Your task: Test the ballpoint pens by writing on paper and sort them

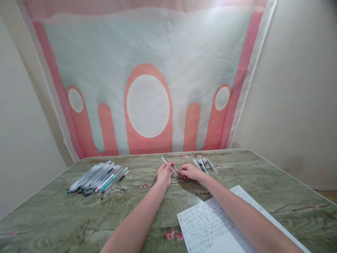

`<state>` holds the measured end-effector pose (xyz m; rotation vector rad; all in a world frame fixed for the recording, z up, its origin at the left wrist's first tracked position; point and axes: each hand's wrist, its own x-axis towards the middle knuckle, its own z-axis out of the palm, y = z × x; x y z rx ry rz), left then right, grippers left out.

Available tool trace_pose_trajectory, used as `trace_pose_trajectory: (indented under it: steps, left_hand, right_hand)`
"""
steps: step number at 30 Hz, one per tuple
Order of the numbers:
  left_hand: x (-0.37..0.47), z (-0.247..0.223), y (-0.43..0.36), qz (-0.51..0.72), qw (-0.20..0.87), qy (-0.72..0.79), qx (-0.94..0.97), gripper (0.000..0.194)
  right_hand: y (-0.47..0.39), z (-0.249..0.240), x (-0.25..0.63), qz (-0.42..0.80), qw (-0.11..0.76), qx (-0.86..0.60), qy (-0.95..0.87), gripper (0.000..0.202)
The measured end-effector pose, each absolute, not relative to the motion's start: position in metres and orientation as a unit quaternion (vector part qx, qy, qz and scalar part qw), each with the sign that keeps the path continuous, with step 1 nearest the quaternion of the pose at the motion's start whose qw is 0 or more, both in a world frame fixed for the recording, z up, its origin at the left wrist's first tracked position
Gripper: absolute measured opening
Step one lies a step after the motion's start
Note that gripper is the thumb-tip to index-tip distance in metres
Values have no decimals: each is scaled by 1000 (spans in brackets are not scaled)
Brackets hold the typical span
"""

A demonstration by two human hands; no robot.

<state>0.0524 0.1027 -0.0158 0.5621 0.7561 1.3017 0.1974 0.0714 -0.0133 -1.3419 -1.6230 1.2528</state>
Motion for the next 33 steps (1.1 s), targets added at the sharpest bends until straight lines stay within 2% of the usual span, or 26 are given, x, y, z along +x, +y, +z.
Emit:
trace_pose_trajectory:
  steps: [4,10,14,21,33]
  left_hand:
    - [47,-14,109,620,662,346,241,8]
    - [45,-17,113,591,651,381,286,4]
    - [47,-18,109,560,652,386,334,8]
    - [47,-19,109,538,652,389,367,12]
    - [47,-21,109,522,644,395,396,14]
  right_hand:
    - [72,-6,204,453,285,-513,-671,21]
    - [81,9,244,176,306,-637,-685,18]
    - [81,10,268,37,263,-701,-662,22]
    - [82,-2,274,39,224,-708,-669,20]
    - [88,-13,280,38,221,-710,-667,23]
